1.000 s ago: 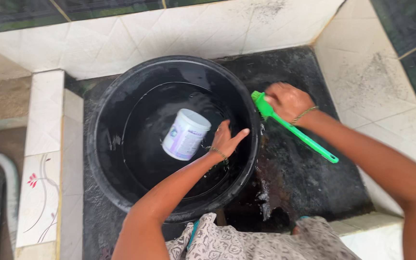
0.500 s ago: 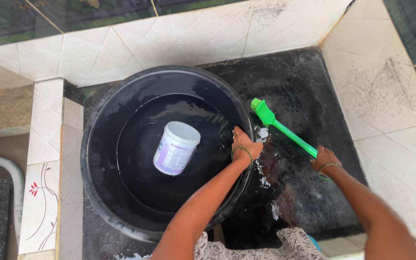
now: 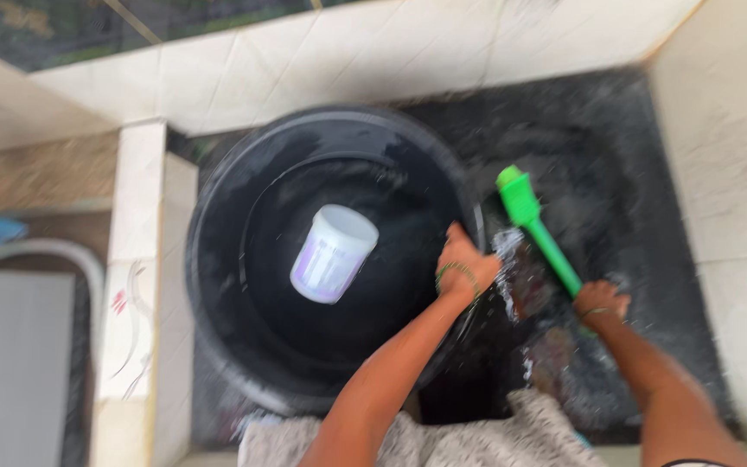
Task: The person uses a green scrub brush to clean the tiled floor and the rim of a large black tub. They scoop water from the tub with a small plastic container and pour it onto the floor to rinse the area. The person continues scrubbing the floor and the tub's edge throughout the video.
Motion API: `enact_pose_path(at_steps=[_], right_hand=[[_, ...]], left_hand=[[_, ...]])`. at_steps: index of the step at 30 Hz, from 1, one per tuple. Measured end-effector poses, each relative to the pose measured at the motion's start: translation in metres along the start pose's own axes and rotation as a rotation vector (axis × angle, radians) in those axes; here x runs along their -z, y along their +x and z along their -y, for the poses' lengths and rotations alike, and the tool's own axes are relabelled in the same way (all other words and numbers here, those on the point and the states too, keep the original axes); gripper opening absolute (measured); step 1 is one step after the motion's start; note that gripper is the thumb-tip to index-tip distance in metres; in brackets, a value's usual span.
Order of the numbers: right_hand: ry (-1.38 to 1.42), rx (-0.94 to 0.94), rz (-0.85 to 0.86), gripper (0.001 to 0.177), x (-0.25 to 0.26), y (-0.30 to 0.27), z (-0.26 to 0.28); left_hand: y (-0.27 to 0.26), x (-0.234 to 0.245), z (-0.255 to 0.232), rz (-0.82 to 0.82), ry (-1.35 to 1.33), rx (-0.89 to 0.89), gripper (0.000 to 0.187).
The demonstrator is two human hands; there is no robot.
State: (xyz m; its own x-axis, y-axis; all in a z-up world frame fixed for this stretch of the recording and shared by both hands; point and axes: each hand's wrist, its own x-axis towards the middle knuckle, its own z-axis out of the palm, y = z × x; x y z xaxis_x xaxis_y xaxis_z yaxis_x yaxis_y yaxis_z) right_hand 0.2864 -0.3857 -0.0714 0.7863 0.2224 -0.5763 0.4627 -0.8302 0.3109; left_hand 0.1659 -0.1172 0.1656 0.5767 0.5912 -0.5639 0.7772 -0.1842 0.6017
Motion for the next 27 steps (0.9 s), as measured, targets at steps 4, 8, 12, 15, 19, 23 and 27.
enact_pose_path(at_steps=[4, 8, 12, 15, 19, 23, 27], right_hand=[[0.457, 0.091, -0.08, 0.056, 0.007, -0.005, -0.001], [0.919, -0.007, 0.158, 0.06, 0.044, -0.021, 0.004], [1.321, -0.069, 0.4, 0.063, 0.073, -0.038, 0.006], [1.488, -0.097, 0.458, 0.056, 0.079, -0.014, 0.014], [1.908, 0.107, 0.44, 0.032, 0.128, 0.018, 0.028], [2.131, 0.5, 0.177, 0.033, 0.233, -0.005, 0.042], [2.403, 0.603, 0.132, 0.016, 0.31, -0.036, 0.102]], left_hand=[[-0.001, 0.002, 0.005, -0.023, -0.019, -0.041, 0.09], [0.0, -0.001, 0.008, -0.035, -0.037, -0.059, 0.087], [0.003, -0.001, 0.008, -0.051, -0.055, -0.07, 0.089], [0.001, 0.001, 0.008, -0.03, -0.062, -0.048, 0.092], [0.001, 0.003, 0.006, -0.013, -0.058, -0.038, 0.091], [0.002, 0.001, 0.006, -0.031, -0.017, -0.054, 0.085], [0.005, -0.001, 0.009, -0.078, -0.017, -0.072, 0.083]])
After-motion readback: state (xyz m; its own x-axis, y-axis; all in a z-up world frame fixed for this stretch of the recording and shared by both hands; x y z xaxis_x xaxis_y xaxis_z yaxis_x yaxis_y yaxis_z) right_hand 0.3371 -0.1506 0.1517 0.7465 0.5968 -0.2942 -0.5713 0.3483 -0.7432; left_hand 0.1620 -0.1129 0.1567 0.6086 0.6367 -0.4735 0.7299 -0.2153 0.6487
